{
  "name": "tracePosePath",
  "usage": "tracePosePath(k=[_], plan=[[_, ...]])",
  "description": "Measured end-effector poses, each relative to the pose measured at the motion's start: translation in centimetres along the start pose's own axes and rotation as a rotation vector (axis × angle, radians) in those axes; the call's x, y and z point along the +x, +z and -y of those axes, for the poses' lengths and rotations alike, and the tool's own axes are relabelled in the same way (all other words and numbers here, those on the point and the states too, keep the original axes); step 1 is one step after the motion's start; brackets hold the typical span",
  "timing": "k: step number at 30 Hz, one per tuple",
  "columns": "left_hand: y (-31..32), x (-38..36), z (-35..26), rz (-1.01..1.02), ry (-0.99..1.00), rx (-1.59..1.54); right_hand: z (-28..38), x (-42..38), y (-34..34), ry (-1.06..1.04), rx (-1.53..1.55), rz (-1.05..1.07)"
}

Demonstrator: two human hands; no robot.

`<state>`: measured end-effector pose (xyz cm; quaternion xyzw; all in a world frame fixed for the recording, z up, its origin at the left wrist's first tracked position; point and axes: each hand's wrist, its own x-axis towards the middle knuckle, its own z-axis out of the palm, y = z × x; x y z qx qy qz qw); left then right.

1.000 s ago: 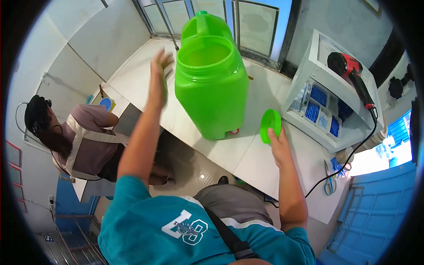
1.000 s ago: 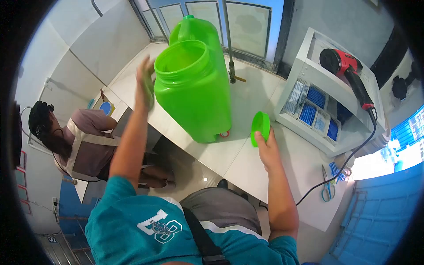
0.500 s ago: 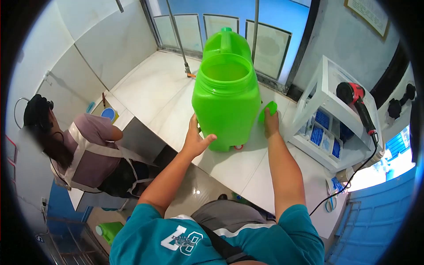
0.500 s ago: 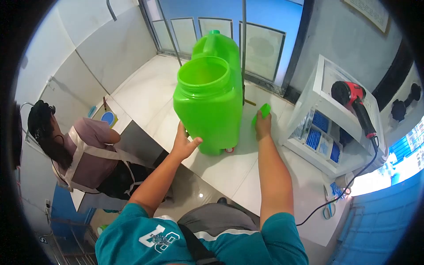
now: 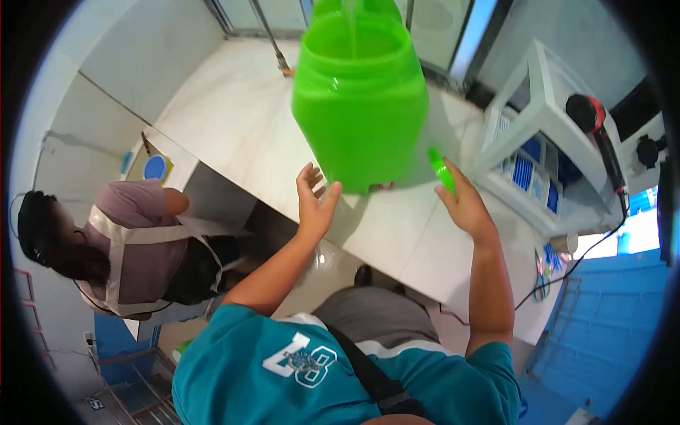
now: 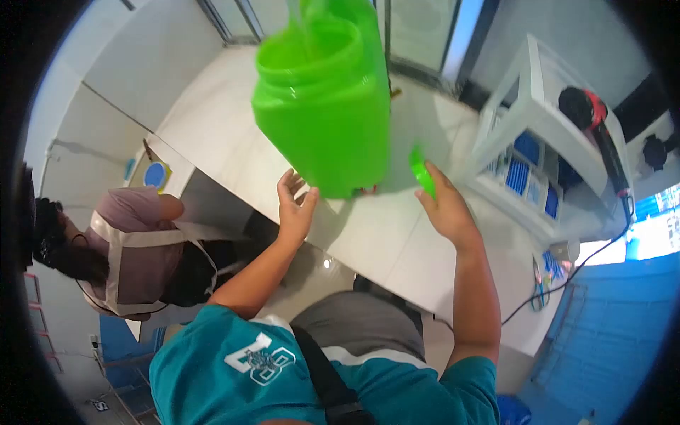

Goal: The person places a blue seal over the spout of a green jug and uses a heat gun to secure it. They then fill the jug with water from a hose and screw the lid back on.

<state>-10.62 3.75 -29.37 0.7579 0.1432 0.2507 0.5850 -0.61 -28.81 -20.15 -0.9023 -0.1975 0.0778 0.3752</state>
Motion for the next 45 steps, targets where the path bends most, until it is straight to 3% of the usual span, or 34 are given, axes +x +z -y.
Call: tracePosePath(k=[1, 3, 4, 5, 7, 13, 15, 17, 21, 25, 27, 28, 29, 31, 32, 34, 36, 38, 41, 45], plan=[[0.4, -1.7, 0.8, 0.021, -0.034, -0.001, -1.0, -2.2, 0.7, 0.036, -0.003, 0.017], [0.8, -4.8, 1.6, 0.261, -0.547, -0.343, -3.0, -5.8, 2.4, 0.080, -0.540, 0.110], [1.8, -5.2, 0.4, 0.290, -0.750, -0.448, -3.4, -7.2, 3.1, 0.102, -0.615, 0.126], [2.8, -5.4, -0.2, 0.289, -0.764, -0.446, -3.8, -8.4, 3.8, 0.109, -0.613, 0.140], [4.9, -4.5, -1.2, 0.377, -1.049, -0.650, -4.0, -10.1, 4.8, 0.065, -0.737, 0.054], [10.9, -0.3, -2.1, 0.342, -1.272, -0.874, -1.3, -12.4, 4.1, 0.066, -0.620, 0.124], [12.5, 0.1, -2.6, 0.351, -1.290, -0.841, -2.5, -12.0, 2.4, 0.069, -0.603, 0.035], [13.0, 0.4, -2.4, 0.265, -1.145, -0.777, -3.8, -10.6, 0.1, 0.065, -0.602, -0.105], [12.7, 0.5, -3.5, 0.292, -1.150, -0.713, -7.0, -5.6, -6.9, 0.145, -0.697, -0.340], [12.2, -1.6, -3.9, 0.284, -1.085, -0.633, -10.5, 0.0, -12.8, 0.341, -0.776, -0.300], [11.9, -3.0, -3.9, 0.383, -0.851, -0.361, -12.1, 1.3, -13.8, 0.368, -0.780, -0.263], [11.4, -4.5, -2.8, 0.446, -0.546, -0.144, -12.9, 1.9, -14.1, 0.385, -0.804, -0.243], [10.7, -6.1, -1.8, 0.429, -0.547, -0.144, -13.6, 2.4, -14.6, 0.399, -0.828, -0.226], [8.7, -9.7, -2.3, 0.547, 0.249, 0.403, -15.6, 3.4, -15.2, 0.396, -0.866, -0.171], [7.7, -10.7, -2.3, 0.517, 0.243, 0.420, -16.4, 4.0, -15.1, 0.404, -0.904, -0.121], [5.3, -11.8, -1.9, 0.590, 0.576, 0.616, -19.2, 4.8, -14.9, 0.362, -0.915, -0.156], [2.9, -11.2, -0.8, 0.491, 0.550, 0.689, -20.5, 5.7, -14.8, 0.428, -0.912, -0.096], [0.7, -10.4, -0.1, 0.362, 0.460, 0.765, -25.1, 7.1, -14.7, 0.305, -0.905, -0.048], [-1.9, -9.0, -0.1, 0.217, 0.306, 0.808, -21.0, 6.2, -13.9, 0.412, -0.901, -0.026], [-2.2, -8.4, -0.8, 0.217, 0.287, 0.751, -17.2, 5.3, -14.5, 0.502, -0.931, -0.115]])
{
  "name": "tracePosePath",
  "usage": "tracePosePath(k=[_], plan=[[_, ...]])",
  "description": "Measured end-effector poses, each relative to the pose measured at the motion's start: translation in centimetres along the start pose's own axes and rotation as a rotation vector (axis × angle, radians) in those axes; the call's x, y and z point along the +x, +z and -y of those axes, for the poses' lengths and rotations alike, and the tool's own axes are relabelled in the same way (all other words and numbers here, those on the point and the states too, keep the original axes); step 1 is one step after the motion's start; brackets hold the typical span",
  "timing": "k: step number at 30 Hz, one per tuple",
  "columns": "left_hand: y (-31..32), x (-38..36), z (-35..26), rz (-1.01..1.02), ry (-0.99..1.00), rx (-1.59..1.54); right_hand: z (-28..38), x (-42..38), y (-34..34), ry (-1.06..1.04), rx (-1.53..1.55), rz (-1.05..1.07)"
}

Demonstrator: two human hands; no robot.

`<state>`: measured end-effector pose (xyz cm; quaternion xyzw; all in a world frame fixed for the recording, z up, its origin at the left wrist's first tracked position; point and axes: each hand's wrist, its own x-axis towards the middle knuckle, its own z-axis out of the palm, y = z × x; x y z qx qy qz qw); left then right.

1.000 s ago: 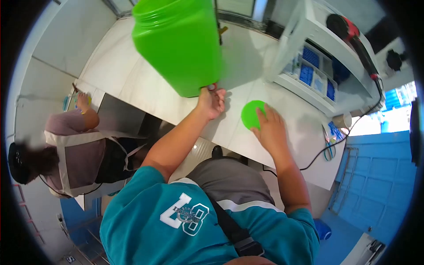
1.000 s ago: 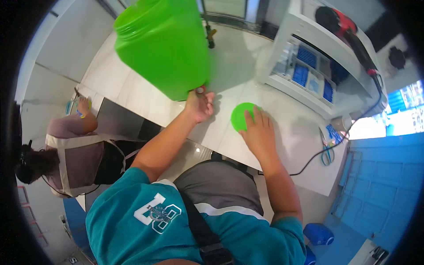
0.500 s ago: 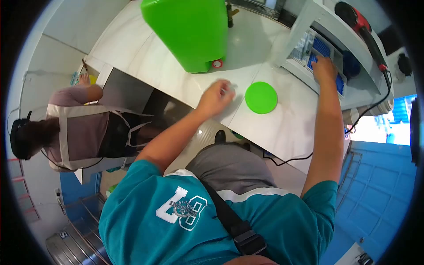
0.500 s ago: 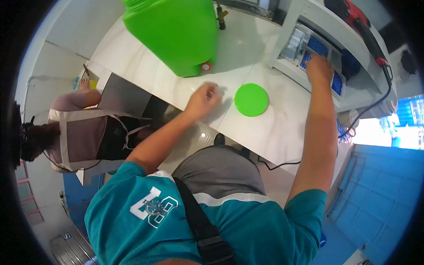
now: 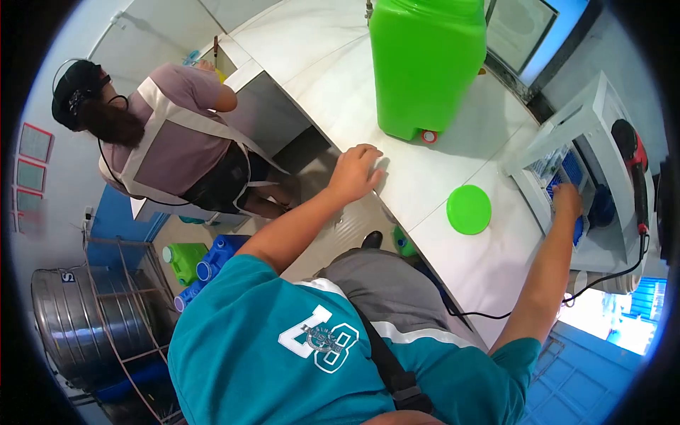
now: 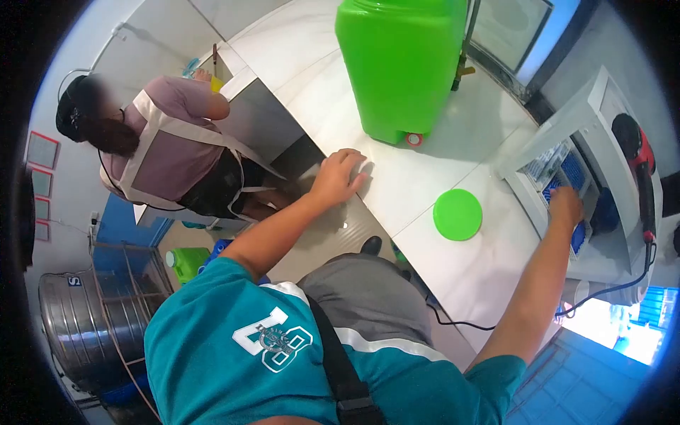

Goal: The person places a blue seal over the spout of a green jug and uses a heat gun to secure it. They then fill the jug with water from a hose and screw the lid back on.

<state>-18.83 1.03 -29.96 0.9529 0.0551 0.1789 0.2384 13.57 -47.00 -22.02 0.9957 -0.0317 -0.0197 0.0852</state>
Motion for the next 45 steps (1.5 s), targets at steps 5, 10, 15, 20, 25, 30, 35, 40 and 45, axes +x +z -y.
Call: tracePosePath(k=[5, 10, 15, 20, 25, 30, 35, 40, 45], plan=[[0.0, 1.0, -4.1, 0.040, -0.058, -0.327, -3.9, 0.4, 0.0, -0.040, 0.368, -0.226], [-0.8, 3.8, -10.2, 0.255, -0.089, -0.789, 7.9, -16.7, -9.8, -0.462, 0.586, -0.407], [-1.4, 6.4, -15.2, 0.425, -0.086, -1.355, 14.6, -24.6, -9.7, -0.723, 0.404, -0.592], [-1.1, 7.2, -15.3, 0.485, -0.295, -1.368, 14.1, -25.1, -8.5, -0.581, 0.914, -0.399], [-0.4, 7.1, -16.5, 0.464, -0.302, -1.326, 14.3, -23.5, -5.2, -0.390, 1.461, 0.138], [1.0, 9.0, -16.8, 0.418, -0.357, -1.312, 14.1, -20.6, -3.0, -0.247, 1.612, 0.258], [2.6, 7.4, -14.5, 0.180, -0.167, -1.040, 13.4, -22.2, -3.5, -0.538, 1.830, 0.476], [1.5, 7.1, -14.5, 0.239, -0.169, -1.116, 14.2, -21.4, -2.5, -0.468, 1.801, 0.567], [0.8, 7.5, -13.9, 0.233, -0.282, -0.943, 14.5, -22.4, -3.5, -0.576, 1.876, 0.634]])
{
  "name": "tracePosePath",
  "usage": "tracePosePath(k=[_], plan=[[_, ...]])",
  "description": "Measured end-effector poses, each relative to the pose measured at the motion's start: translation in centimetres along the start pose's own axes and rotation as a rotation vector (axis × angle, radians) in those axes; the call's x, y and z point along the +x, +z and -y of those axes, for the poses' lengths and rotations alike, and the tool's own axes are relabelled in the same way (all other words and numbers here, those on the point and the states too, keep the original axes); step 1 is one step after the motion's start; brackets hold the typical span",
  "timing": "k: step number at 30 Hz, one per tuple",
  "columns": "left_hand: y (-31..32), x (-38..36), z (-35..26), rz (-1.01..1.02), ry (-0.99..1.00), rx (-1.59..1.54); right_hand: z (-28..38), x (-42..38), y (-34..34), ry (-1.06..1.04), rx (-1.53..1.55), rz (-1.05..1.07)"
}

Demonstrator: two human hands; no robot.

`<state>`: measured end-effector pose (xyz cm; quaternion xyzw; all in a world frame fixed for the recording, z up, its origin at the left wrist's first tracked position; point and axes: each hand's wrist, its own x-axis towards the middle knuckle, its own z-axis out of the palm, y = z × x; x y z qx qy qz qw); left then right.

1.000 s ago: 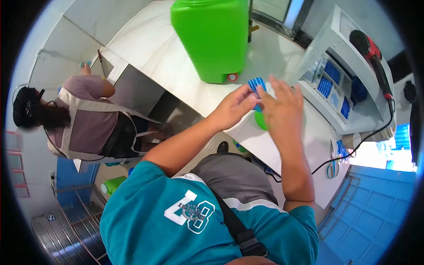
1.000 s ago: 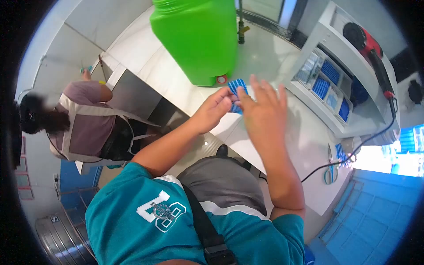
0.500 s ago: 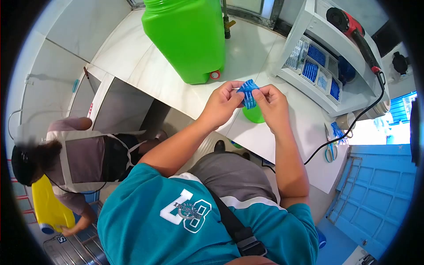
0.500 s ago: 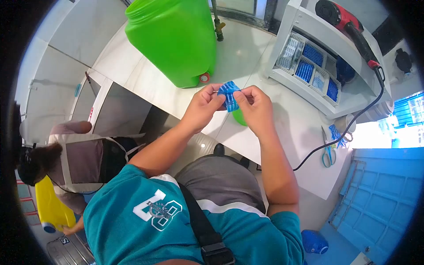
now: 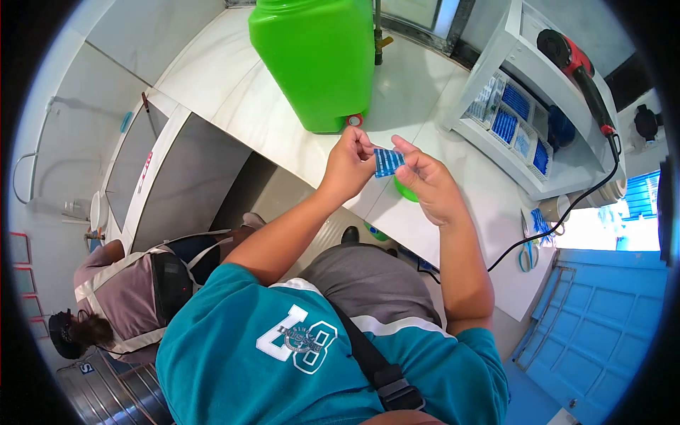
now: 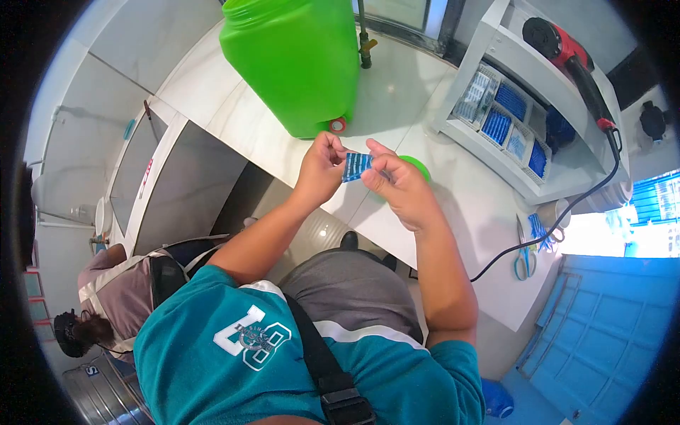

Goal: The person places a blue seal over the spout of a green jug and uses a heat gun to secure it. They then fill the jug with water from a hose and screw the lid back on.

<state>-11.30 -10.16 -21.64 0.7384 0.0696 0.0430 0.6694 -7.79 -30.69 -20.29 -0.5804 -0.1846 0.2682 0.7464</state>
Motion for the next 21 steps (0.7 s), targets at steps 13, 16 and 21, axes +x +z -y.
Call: tracePosePath(k=[13, 16, 21], plan=[[0.5, -1.1, 1.2, 0.054, -0.586, -0.551, -3.3, 1.3, -0.2, 0.126, -0.185, -0.229], [-0.2, -0.4, 3.7, -0.280, -0.494, -0.476, 2.5, 0.2, -0.3, -0.278, -1.042, -0.348], [-2.3, 2.8, 9.0, -0.529, -0.386, -0.360, 21.6, 0.1, -6.2, -0.539, -1.698, -0.769]])
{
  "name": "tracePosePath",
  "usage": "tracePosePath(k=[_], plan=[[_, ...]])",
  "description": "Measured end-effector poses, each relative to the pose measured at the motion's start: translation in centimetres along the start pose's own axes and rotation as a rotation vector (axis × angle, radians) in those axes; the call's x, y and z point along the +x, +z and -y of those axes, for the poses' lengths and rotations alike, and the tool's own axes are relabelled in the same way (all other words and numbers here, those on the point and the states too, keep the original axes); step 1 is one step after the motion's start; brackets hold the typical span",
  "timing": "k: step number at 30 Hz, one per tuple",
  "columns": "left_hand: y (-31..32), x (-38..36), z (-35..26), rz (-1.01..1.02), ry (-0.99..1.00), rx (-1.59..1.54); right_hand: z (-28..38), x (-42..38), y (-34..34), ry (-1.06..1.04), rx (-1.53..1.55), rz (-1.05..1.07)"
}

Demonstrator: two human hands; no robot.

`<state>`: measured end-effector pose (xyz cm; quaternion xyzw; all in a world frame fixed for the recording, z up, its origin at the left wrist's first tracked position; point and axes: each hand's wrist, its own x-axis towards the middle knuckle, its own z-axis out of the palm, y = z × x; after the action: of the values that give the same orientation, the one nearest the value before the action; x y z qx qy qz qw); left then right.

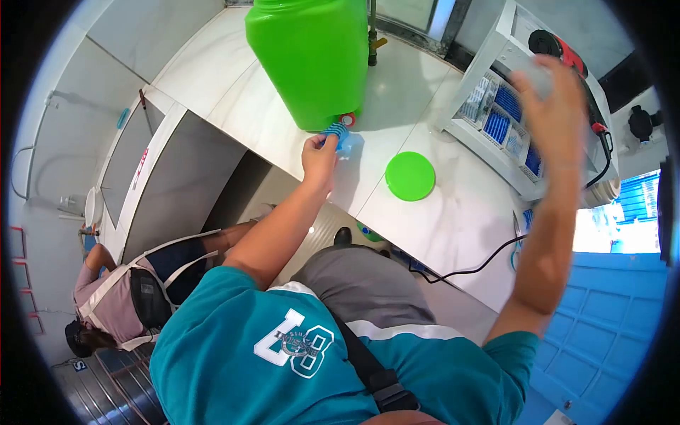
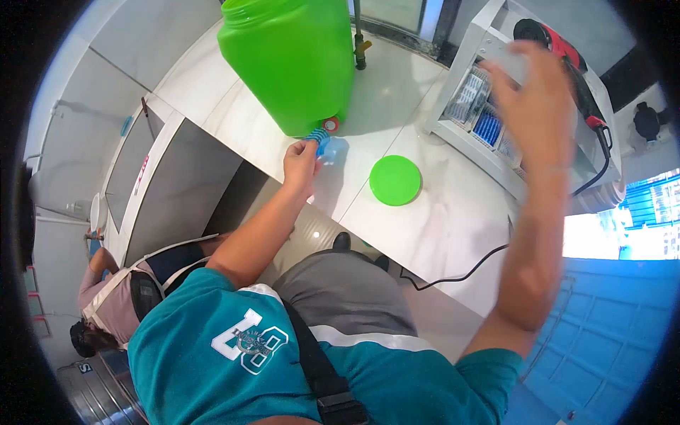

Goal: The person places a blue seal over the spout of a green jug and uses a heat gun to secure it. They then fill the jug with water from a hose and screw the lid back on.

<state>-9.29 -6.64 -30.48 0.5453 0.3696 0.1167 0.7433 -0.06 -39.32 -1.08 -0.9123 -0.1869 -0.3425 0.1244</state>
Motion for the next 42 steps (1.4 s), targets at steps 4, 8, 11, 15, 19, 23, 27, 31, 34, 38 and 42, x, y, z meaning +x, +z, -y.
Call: tracePosePath(k=[4, 8, 11, 15, 19, 23, 27, 31, 34, 38, 42], plan=[[2.0, 2.1, 1.8, -0.160, 0.202, 0.023, -11.7, 8.6, -1.4, 0.183, -0.362, 0.232], [4.3, 2.0, 1.9, -0.215, 0.150, -0.094, -15.8, 10.6, -0.9, 0.371, -0.233, 0.540], [5.7, 1.6, 1.3, -0.282, 0.166, -0.066, -15.9, 10.5, -1.3, 0.489, -0.017, 0.663], [6.8, 1.2, 1.5, -0.351, 0.375, 0.133, -18.5, 9.9, -0.8, 0.459, 0.203, 0.631], [6.6, 1.2, 2.8, -0.331, 0.524, 0.386, -13.9, 6.1, -4.3, 0.508, 0.473, 0.344], [6.1, 1.7, 5.2, -0.279, 0.607, 0.431, -9.5, 0.0, -7.6, 0.470, 1.101, 0.115], [6.9, 0.6, 4.6, -0.217, 0.606, 0.317, -6.9, -5.8, -6.9, 0.405, 1.216, 0.188], [7.2, 1.4, 4.2, -0.267, 0.614, 0.396, -3.0, -10.0, -5.6, 0.530, 1.247, 0.310], [7.2, 2.5, 4.9, -0.249, 0.614, 0.328, -3.3, -13.3, -3.0, 0.440, 1.121, 0.433], [7.2, 1.7, 4.2, -0.306, 0.654, 0.455, -2.0, -15.1, -0.4, 0.461, 1.185, 0.545], [7.3, 0.8, 3.2, -0.256, 0.592, 0.429, -1.4, -16.0, 2.7, 0.574, 1.195, 0.667]])
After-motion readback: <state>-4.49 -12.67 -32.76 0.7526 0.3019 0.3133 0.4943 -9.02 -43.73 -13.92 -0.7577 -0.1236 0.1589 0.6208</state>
